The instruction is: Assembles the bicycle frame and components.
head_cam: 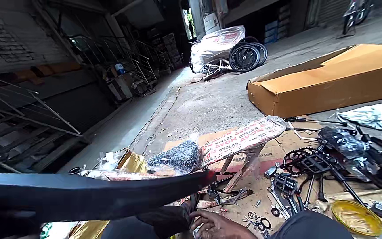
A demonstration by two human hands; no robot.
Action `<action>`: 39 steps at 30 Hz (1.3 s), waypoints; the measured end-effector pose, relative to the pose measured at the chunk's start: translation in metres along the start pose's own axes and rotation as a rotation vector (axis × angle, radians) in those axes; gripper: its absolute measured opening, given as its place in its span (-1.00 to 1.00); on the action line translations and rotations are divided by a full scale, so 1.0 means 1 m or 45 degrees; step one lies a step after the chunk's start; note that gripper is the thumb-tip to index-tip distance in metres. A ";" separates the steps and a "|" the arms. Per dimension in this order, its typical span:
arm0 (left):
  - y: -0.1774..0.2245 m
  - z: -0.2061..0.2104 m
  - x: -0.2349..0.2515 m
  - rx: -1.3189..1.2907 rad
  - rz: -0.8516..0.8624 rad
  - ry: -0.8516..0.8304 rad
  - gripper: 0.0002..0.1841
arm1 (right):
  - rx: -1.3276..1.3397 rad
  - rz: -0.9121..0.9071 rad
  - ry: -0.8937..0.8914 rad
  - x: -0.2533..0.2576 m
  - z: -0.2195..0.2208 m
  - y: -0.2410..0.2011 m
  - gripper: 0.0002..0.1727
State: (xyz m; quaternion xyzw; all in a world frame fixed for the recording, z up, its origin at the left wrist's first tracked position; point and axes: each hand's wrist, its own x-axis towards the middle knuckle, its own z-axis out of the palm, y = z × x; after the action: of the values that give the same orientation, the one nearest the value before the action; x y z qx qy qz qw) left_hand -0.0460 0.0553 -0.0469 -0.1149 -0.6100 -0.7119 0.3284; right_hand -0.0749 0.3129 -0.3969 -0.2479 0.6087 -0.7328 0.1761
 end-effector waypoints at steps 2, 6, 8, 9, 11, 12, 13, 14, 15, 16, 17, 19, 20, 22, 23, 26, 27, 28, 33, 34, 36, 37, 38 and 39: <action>-0.055 0.001 -0.004 0.041 -0.251 0.002 -0.84 | 0.360 -0.099 0.021 0.006 0.009 0.000 0.11; -0.159 -0.014 -0.033 -0.008 -0.614 0.157 -0.76 | 0.881 -0.089 0.415 0.021 0.018 0.002 0.07; -0.190 -0.017 -0.044 -0.021 -0.777 0.230 -0.65 | 1.090 -0.089 0.663 0.032 0.009 0.006 -0.07; -0.201 -0.012 -0.050 0.009 -0.856 0.254 -0.61 | 1.189 -0.060 0.810 0.038 0.003 0.006 -0.21; -0.220 0.002 -0.066 0.052 -1.002 0.277 -0.53 | 1.318 0.019 1.040 0.047 -0.009 0.011 -0.36; -0.231 0.009 -0.075 0.053 -1.050 0.277 -0.51 | 1.339 0.054 1.090 0.050 -0.015 0.017 -0.38; -0.243 0.016 -0.082 0.026 -1.097 0.267 -0.50 | 1.339 0.080 1.128 0.053 -0.020 0.023 -0.39; -0.256 0.024 -0.088 -0.006 -1.150 0.257 -0.50 | 1.321 0.093 1.156 0.056 -0.025 0.028 -0.38; -0.270 0.032 -0.095 -0.027 -1.204 0.248 -0.49 | 1.303 0.092 1.189 0.059 -0.031 0.031 -0.36; -0.286 0.040 -0.103 -0.043 -1.262 0.236 -0.48 | 1.281 0.081 1.234 0.062 -0.038 0.032 -0.36; -0.301 0.050 -0.109 -0.069 -1.333 0.207 -0.48 | 1.263 0.065 1.283 0.063 -0.046 0.033 -0.38; -0.328 0.068 -0.113 -0.134 -1.467 0.083 -0.48 | 1.232 0.033 1.396 0.067 -0.061 0.033 -0.46; -0.341 0.077 -0.113 -0.155 -1.498 -0.011 -0.48 | 1.219 0.019 1.452 0.069 -0.069 0.033 -0.51; -0.364 0.093 -0.110 -0.183 -1.522 -0.180 -0.48 | 1.166 -0.013 1.535 0.069 -0.086 0.035 -0.56; -0.375 0.099 -0.109 -0.196 -1.542 -0.232 -0.46 | 1.135 -0.034 1.566 0.067 -0.093 0.036 -0.58; -0.399 0.107 -0.104 -0.197 -1.584 -0.306 -0.44 | 1.065 -0.085 1.639 0.064 -0.114 0.036 -0.63; -0.405 0.106 -0.103 -0.189 -1.580 -0.295 -0.45 | 1.042 -0.105 1.659 0.064 -0.119 0.036 -0.63; -0.410 0.105 -0.101 -0.188 -1.565 -0.283 -0.49 | 1.018 -0.128 1.679 0.064 -0.126 0.037 -0.63; -0.420 0.108 -0.105 -0.172 -1.469 -0.134 -0.57 | 0.991 -0.201 1.776 0.067 -0.145 0.034 -0.62; -0.422 0.109 -0.109 -0.073 -1.448 -0.061 -0.61 | 0.980 -0.190 1.785 0.070 -0.144 0.036 -0.61; -0.431 0.104 -0.119 0.150 -1.428 0.107 -0.67 | 0.984 -0.183 1.787 0.077 -0.141 0.042 -0.59; -0.441 0.098 -0.123 0.252 -1.407 0.188 -0.65 | 0.993 -0.189 1.789 0.079 -0.140 0.043 -0.58; -0.449 0.092 -0.125 0.319 -1.380 0.252 -0.60 | 0.997 -0.193 1.796 0.081 -0.140 0.044 -0.57; -0.455 0.085 -0.124 0.319 -1.355 0.289 -0.53 | 0.996 -0.198 1.814 0.082 -0.140 0.044 -0.56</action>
State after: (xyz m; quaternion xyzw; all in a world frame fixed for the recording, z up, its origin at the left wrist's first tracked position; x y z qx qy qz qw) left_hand -0.2487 0.1944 -0.4577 0.3262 -0.6248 -0.7094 -0.0016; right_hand -0.2242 0.3712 -0.4468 0.3154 0.2558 -0.8842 -0.2310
